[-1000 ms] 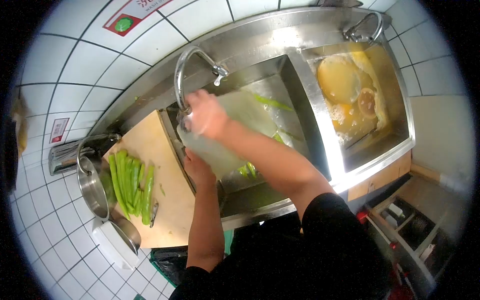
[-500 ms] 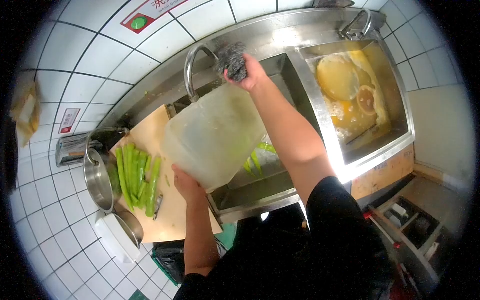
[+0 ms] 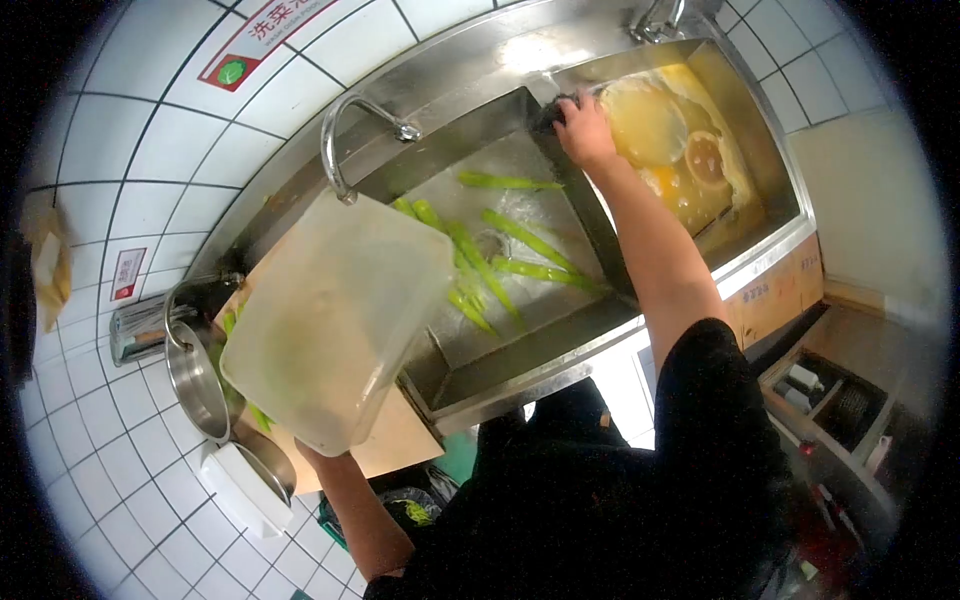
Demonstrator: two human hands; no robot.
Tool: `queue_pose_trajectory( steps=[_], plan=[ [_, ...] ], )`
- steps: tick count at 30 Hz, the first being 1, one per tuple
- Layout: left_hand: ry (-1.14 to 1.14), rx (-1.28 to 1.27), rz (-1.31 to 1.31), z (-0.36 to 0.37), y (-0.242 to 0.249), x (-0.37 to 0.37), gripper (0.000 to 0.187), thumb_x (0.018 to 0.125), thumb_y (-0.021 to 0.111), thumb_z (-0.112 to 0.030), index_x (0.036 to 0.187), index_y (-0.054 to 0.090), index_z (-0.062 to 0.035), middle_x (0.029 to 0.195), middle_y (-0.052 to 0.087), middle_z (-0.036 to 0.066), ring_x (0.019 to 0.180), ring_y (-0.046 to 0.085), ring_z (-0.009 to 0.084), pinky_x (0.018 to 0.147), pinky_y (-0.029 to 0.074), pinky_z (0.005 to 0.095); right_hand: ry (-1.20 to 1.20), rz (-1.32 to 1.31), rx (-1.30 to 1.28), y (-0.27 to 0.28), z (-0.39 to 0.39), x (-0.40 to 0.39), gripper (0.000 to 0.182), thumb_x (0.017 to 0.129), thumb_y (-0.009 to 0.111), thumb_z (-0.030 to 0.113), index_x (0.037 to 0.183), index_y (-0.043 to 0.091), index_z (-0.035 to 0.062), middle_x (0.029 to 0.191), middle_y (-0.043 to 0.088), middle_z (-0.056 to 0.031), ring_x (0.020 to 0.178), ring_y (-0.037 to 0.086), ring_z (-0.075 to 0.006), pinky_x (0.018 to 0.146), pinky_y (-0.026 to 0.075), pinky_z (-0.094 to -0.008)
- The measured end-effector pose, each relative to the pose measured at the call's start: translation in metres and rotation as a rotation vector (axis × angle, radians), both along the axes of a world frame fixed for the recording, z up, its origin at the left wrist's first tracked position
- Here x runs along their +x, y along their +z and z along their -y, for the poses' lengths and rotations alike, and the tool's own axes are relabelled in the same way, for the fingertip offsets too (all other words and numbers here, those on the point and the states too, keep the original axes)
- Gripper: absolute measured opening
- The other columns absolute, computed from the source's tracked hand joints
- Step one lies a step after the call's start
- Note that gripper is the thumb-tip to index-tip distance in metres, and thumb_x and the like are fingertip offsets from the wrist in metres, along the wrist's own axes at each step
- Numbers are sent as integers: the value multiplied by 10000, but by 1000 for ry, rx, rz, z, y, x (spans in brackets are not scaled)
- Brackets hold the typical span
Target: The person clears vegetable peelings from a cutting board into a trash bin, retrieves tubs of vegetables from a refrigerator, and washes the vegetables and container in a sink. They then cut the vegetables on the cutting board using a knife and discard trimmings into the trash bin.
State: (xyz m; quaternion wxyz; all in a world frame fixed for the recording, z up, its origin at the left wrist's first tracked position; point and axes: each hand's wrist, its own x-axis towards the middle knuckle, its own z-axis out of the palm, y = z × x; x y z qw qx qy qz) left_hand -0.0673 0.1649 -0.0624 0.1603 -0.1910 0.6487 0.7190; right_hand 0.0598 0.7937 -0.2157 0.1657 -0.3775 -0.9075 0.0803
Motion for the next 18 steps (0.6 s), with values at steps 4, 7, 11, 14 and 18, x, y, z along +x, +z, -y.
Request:
queue_pose_trajectory(
  steps=[4,7,11,14,18],
  plan=[
    [-126,-3,-157,-10,7,-3,467,1034,472,-312,1385,490,-4,1303,586,134,1132,612,291,912,559,426,-20,-14,-158,-27,-9,12,489,920,656,336,1377,546,203,1496,398,-223,1355,414,-429,1115,357,-549],
    [-101,-18,-184,-21,14,-4,475,1032,476,-320,1390,490,-7,1308,585,130,1142,608,291,914,558,427,-156,13,12,16,25,4,530,894,688,331,1385,545,194,1512,387,-227,1397,365,-433,1133,298,-604],
    [-36,-6,-152,-16,23,-1,485,1030,481,-330,1396,489,-11,1315,584,124,1155,604,292,917,557,429,126,-298,204,42,63,-1,628,833,745,264,1403,516,136,1514,378,-226,1415,336,-445,1149,258,-625],
    [-6,119,-91,-6,34,-3,547,1004,534,-398,1418,468,-46,1335,550,127,1180,564,274,913,550,413,419,-257,75,28,125,-8,699,713,790,169,1365,540,129,1464,430,-228,1377,386,-457,1129,313,-598],
    [-116,-37,-267,-33,62,-3,561,1012,510,-421,1420,457,-39,1316,566,149,1149,589,287,917,540,414,731,221,-94,-54,244,-29,529,782,671,201,1305,627,137,1498,421,-203,1417,349,-414,1161,271,-600]
  ],
)
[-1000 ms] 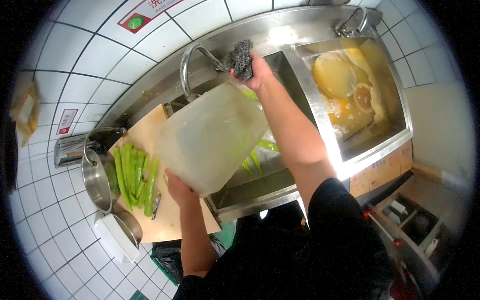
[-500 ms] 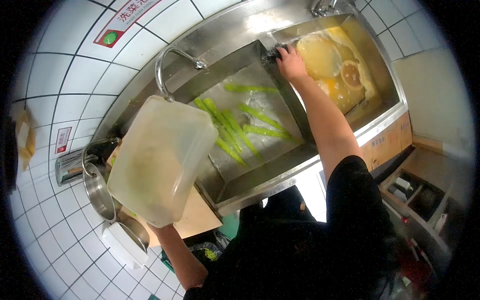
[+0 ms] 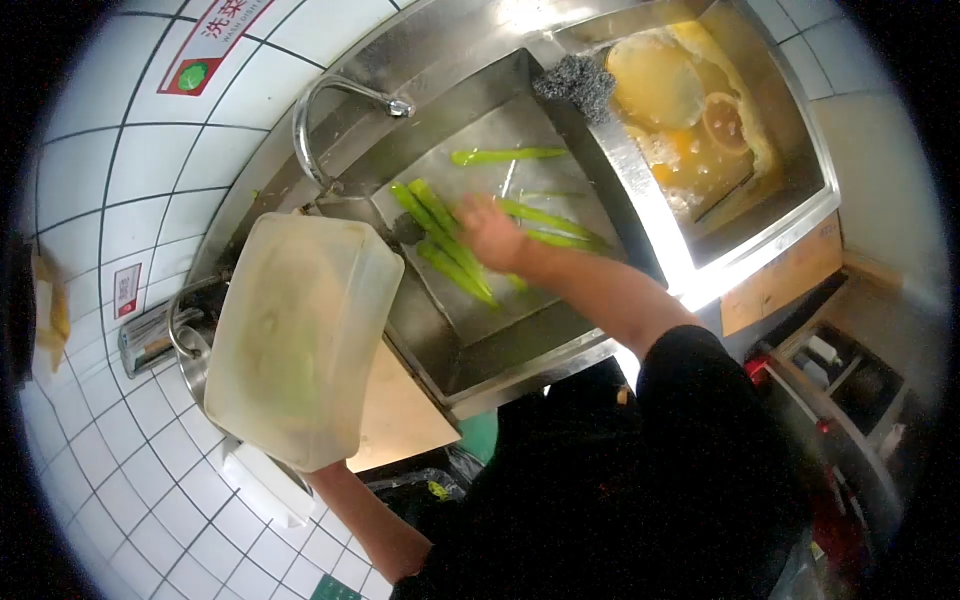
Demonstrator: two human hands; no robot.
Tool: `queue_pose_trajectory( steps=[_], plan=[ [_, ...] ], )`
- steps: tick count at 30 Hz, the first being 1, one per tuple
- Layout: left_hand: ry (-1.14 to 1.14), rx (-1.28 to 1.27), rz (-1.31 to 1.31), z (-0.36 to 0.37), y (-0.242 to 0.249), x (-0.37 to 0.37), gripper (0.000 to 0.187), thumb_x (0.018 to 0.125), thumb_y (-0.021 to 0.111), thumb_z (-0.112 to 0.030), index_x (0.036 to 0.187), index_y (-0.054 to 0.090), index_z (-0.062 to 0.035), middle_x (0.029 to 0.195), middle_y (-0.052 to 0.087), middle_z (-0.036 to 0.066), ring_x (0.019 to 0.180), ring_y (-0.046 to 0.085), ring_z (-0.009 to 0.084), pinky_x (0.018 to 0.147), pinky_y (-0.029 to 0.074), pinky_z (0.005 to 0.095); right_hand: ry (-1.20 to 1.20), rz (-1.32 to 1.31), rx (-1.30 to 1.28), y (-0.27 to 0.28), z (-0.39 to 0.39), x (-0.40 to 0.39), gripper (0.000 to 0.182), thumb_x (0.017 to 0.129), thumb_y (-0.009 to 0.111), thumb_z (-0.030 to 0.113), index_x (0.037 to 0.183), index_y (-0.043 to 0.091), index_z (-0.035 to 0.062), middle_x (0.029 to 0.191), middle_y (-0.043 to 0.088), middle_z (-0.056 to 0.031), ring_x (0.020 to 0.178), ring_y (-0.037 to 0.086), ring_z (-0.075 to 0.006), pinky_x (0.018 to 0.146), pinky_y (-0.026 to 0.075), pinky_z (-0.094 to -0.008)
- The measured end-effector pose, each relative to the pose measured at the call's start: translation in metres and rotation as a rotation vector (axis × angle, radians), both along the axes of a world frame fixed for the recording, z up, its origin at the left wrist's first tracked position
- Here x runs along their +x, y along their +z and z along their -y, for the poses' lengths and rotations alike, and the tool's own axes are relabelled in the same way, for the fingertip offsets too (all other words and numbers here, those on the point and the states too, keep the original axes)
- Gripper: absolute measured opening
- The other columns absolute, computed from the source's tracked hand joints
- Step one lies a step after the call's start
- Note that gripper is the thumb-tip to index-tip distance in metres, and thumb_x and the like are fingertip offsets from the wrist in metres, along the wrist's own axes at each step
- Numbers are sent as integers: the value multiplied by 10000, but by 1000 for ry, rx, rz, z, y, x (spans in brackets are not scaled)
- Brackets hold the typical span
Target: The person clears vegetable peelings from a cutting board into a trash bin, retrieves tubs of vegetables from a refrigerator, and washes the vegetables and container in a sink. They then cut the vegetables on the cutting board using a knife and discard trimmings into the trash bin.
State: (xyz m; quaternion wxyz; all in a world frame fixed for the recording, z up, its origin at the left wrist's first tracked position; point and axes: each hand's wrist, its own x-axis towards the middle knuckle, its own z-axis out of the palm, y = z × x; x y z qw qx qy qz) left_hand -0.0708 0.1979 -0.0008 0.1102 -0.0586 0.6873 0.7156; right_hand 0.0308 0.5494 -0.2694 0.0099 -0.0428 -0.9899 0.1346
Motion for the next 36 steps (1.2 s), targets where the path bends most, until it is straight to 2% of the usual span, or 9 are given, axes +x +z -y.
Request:
queue_pose_trajectory(
  steps=[5,12,19,22,23,26,30,31,36],
  plan=[
    [84,-196,-83,11,6,-2,559,1013,509,-418,1417,461,-35,1314,568,149,1150,589,284,915,541,414,417,288,-278,-76,100,-38,479,847,593,253,1318,641,181,1513,440,-131,1453,309,-374,1204,151,-614],
    [223,-487,-134,44,12,28,557,1013,508,-415,1412,466,-29,1312,571,149,1151,591,280,912,542,413,519,372,18,-179,116,-71,502,845,589,300,1329,631,176,1527,438,-69,1512,195,-275,1219,65,-631],
    [235,-560,-96,47,10,38,555,1014,507,-411,1408,471,-22,1309,574,149,1153,592,276,910,543,413,284,227,2,-159,55,-48,588,851,601,171,1416,526,26,1609,296,-93,1529,131,-268,1256,21,-543],
    [224,-571,-85,48,9,38,554,1014,507,-410,1406,473,-20,1308,575,150,1154,592,274,909,544,412,286,130,103,-165,36,-35,486,904,532,174,1364,571,20,1556,367,-86,1525,138,-285,1250,79,-542],
    [219,-577,-83,48,8,38,554,1014,507,-409,1406,474,-19,1308,576,150,1154,592,274,908,544,412,211,42,103,-166,32,-32,455,936,504,145,1372,575,40,1568,354,-79,1529,122,-294,1254,64,-530],
    [211,-595,-78,48,7,38,553,1014,506,-407,1404,476,-16,1307,577,150,1154,593,272,907,544,412,290,368,121,-133,13,-28,563,914,536,190,1454,482,40,1609,310,-70,1535,106,-285,1254,33,-531],
    [198,-625,-75,48,5,38,552,1015,506,-405,1401,479,-13,1305,579,150,1155,594,270,906,545,412,111,535,120,-104,22,-35,575,923,537,231,1476,468,91,1596,328,-113,1526,115,-365,1234,37,-567],
    [197,-634,-74,47,4,38,551,1015,506,-405,1401,479,-12,1305,579,150,1155,594,269,905,545,412,-70,375,139,-123,43,-39,567,921,541,238,1476,480,136,1601,315,-121,1519,130,-389,1230,61,-573],
    [178,-685,-84,47,1,42,550,1015,505,-402,1398,483,-8,1303,582,150,1157,595,266,904,546,411,193,35,-285,-144,98,-103,537,935,531,248,1470,493,214,1610,298,-111,1505,192,-383,1223,123,-574]
  ],
)
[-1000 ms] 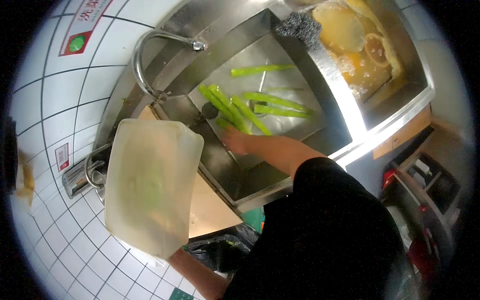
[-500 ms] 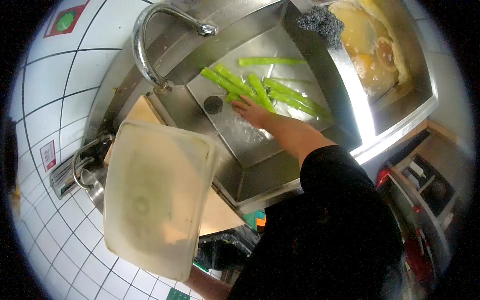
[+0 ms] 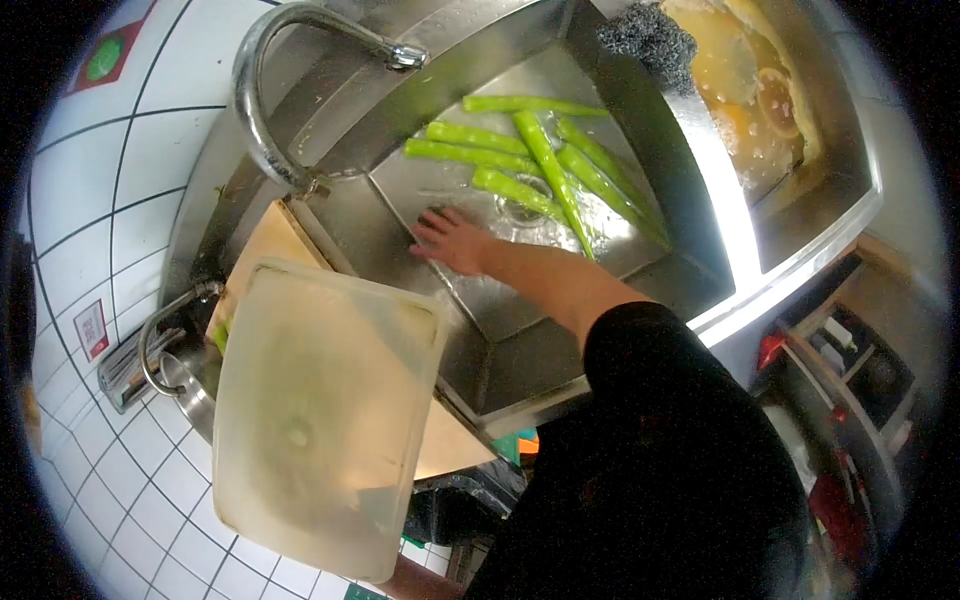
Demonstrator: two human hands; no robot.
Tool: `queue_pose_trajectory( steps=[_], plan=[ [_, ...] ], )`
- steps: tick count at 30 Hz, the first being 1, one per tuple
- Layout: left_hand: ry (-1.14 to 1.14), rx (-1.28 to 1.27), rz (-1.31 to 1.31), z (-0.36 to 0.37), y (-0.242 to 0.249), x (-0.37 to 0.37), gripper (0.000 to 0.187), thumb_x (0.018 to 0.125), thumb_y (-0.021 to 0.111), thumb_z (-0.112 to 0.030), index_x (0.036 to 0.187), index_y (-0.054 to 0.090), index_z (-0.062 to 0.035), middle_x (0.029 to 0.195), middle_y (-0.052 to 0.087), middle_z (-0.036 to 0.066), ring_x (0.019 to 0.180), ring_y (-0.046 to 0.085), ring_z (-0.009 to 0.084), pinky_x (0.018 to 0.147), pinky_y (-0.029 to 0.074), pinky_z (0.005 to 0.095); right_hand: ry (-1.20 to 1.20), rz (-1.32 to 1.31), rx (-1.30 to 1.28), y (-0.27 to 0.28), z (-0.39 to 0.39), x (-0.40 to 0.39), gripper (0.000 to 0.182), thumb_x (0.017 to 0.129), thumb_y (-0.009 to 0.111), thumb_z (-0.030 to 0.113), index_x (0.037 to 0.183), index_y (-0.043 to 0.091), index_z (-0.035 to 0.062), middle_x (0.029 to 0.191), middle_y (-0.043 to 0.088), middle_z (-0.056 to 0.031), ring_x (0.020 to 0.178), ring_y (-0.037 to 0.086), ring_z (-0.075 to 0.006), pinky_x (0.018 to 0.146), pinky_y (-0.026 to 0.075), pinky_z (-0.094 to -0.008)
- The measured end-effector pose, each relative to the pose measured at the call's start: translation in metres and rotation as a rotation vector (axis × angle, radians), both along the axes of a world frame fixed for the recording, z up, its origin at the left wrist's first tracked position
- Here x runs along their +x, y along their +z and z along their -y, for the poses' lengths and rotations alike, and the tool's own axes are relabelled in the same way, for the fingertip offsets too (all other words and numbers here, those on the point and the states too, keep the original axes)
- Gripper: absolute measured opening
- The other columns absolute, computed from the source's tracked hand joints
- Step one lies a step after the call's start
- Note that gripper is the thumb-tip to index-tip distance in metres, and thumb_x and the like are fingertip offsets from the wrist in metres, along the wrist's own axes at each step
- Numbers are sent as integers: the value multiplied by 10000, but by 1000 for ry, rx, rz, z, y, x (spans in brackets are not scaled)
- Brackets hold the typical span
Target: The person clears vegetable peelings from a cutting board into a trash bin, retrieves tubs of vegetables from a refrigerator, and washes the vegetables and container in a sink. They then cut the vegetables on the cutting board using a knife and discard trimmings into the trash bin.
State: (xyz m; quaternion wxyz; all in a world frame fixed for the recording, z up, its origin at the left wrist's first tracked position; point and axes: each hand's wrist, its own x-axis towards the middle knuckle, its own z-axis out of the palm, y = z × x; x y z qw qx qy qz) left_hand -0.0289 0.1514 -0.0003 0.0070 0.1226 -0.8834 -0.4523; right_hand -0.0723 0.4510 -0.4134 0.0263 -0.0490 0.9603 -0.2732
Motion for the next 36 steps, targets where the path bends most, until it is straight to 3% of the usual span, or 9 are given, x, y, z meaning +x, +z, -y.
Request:
queue_pose_trajectory(
  steps=[6,14,16,17,19,24,28,33,36],
  plan=[
    [-51,-79,8,-4,-3,6,549,1015,504,-399,1394,487,-3,1301,584,150,1158,596,263,901,547,411,247,57,165,-49,-16,-33,446,877,604,269,1317,599,195,1490,447,-87,1427,321,-360,1192,194,-590],
    [-139,-510,63,-96,4,0,559,1045,441,-430,1368,467,26,1186,627,194,1051,635,303,884,529,416,-37,-16,294,-38,-67,62,414,912,545,224,1323,585,237,1500,426,-55,1420,319,-309,1134,263,-565],
    [33,106,94,-72,-13,-4,440,1035,499,-337,1248,525,47,1116,642,172,1004,633,303,844,535,437,-13,21,372,-37,-85,72,443,911,551,227,1353,560,236,1524,397,-61,1413,327,-312,1109,298,-560],
    [-78,0,93,-75,-21,-5,403,1028,521,-317,1206,543,44,1094,643,166,987,632,295,823,538,430,-24,115,375,-33,-95,73,468,919,550,237,1387,531,251,1539,376,-65,1421,326,-304,1062,352,-550],
    [28,392,112,-105,-28,2,238,964,642,-200,1061,593,12,915,645,120,817,632,231,708,547,366,-18,176,422,-26,-115,77,476,927,548,240,1402,520,263,1544,371,-70,1430,320,-295,1038,375,-545],
    [-557,181,368,-136,-57,14,108,900,706,-52,945,613,-22,714,601,24,625,592,144,574,507,294,-136,306,423,-17,-156,86,514,938,558,231,1443,478,277,1538,373,-66,1444,311,-280,1040,388,-538],
    [-1211,-281,176,-186,-96,27,163,909,718,-161,851,601,-64,739,628,105,610,602,270,591,499,363,-156,440,356,-4,-181,87,549,935,543,162,1465,434,256,1562,348,-58,1454,304,-286,1085,362,-567],
    [-1525,-474,225,-203,-159,52,239,951,633,-321,902,613,-88,817,640,142,774,642,356,646,501,469,-585,416,-77,-7,-210,89,625,837,536,15,1432,484,198,1433,529,-163,1262,544,-356,1071,428,-407],
    [-1603,-519,199,-194,-193,56,236,978,572,-331,953,614,-100,844,651,140,813,649,363,675,507,482,-758,260,-284,10,-225,100,607,829,536,-5,1411,502,164,1339,597,-194,1223,562,-379,1040,451,-404]
  ],
)
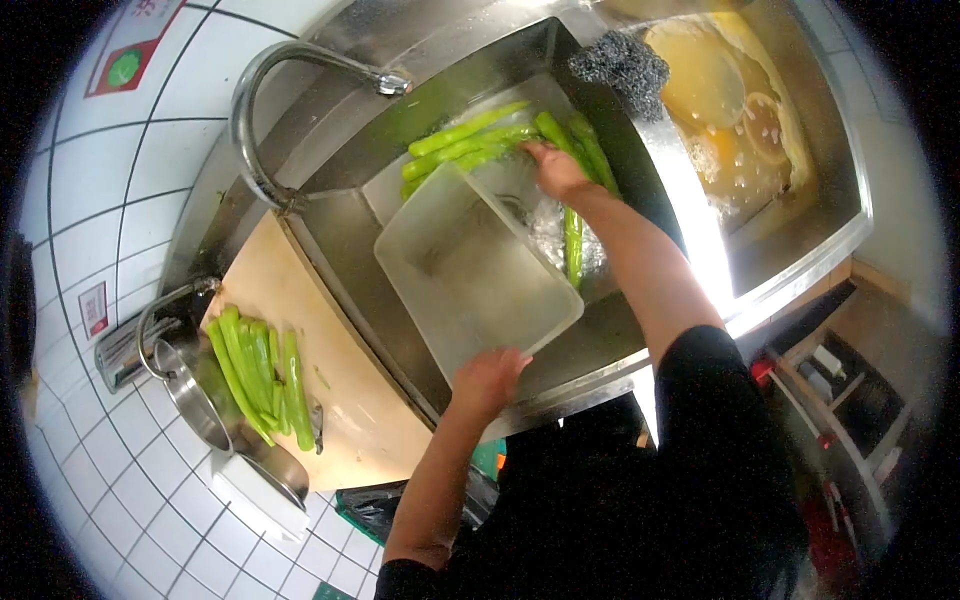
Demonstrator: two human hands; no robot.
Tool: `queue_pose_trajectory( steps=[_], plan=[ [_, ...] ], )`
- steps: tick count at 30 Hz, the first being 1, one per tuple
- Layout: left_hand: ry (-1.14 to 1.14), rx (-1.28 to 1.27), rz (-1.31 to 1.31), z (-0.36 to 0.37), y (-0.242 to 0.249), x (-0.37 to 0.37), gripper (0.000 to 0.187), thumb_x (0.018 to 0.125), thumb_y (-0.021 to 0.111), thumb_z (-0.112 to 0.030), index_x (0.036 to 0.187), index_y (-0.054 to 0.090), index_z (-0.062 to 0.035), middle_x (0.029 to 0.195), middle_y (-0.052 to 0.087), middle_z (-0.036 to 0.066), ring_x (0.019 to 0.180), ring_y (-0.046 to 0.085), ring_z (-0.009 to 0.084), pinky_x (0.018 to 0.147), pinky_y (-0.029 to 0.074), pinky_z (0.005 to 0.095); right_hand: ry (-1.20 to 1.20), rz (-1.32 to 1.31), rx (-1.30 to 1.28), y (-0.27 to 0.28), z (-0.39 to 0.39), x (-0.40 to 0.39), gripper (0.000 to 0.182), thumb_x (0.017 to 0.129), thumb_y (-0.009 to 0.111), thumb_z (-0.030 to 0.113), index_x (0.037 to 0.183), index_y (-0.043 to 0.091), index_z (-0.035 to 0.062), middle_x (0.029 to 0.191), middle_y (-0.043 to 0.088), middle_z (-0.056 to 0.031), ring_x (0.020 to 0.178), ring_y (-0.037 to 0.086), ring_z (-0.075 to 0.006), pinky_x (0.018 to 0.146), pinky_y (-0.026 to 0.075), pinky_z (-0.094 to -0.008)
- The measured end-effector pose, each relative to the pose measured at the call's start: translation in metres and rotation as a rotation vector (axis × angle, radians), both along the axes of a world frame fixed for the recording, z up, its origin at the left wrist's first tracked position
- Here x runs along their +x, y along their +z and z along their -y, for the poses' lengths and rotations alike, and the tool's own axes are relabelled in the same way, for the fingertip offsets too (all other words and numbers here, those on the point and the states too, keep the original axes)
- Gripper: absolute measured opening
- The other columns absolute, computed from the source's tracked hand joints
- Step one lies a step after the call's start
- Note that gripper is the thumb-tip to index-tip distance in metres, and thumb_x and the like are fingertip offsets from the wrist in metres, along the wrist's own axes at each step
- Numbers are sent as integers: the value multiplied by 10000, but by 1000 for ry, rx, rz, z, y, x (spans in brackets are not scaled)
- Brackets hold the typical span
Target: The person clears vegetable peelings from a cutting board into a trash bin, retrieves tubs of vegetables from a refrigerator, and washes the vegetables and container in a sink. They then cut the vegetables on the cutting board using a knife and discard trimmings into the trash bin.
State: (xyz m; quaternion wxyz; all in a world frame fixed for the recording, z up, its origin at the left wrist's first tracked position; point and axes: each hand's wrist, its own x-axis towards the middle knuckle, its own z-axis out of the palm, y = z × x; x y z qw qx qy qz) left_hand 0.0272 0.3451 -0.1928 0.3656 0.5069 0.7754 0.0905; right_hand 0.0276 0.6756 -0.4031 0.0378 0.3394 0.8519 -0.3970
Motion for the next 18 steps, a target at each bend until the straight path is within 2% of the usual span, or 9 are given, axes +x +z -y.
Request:
queue_pose_trajectory(
  steps=[1,4,5,8,9,12,15,18],
  plan=[
    [-30,6,-20,2,-13,-1,230,985,555,-326,971,613,-104,851,654,139,818,650,364,684,510,481,-76,57,-90,22,-5,-1,565,841,529,1,1389,516,137,1281,628,-196,1178,598,-356,1012,468,-384],
    [-88,-32,-15,12,-53,-6,191,998,524,-279,997,614,-109,889,664,130,836,658,352,696,517,472,-146,-65,-290,44,-17,10,530,858,542,19,1376,522,130,1237,653,-163,1113,638,-296,971,493,-367],
    [-92,-7,-30,17,-64,-6,170,978,539,-260,980,612,-107,869,657,128,824,658,348,689,520,473,-219,-88,-423,60,-18,12,443,907,584,79,1347,544,111,1176,668,-103,1036,657,-225,910,519,-340],
    [-110,16,-72,32,-87,-6,117,933,564,-210,941,611,-103,843,646,124,807,660,339,675,527,473,-545,-202,-987,116,-9,1,394,936,630,125,1323,564,94,1150,665,-57,1006,660,-190,885,532,-325],
    [-124,-7,-83,36,-92,-8,107,927,561,-197,938,613,-104,856,650,124,814,662,338,677,530,471,-514,-273,-1013,137,-4,-4,411,934,673,139,1327,563,90,1131,659,-28,1007,660,-170,892,538,-307],
    [-155,-57,-163,44,-100,-12,80,908,562,-167,917,616,-108,873,657,120,829,666,337,673,531,466,-151,-278,-509,187,-2,-35,561,887,698,98,1410,495,85,1242,643,-91,1100,647,-220,964,519,-333],
    [-141,-53,-222,58,-129,-17,57,881,571,-143,894,617,-112,863,655,111,841,668,328,667,530,461,99,-619,221,204,0,-81,664,863,696,137,1469,432,71,1387,568,-175,1224,592,-288,1034,474,-352],
    [-93,-44,-333,50,-134,-34,56,848,582,-129,870,631,-111,839,652,103,845,668,320,665,528,461,223,-558,295,202,-1,-121,725,839,688,180,1491,396,58,1473,472,-218,1308,510,-339,1077,429,-363]
  ],
)
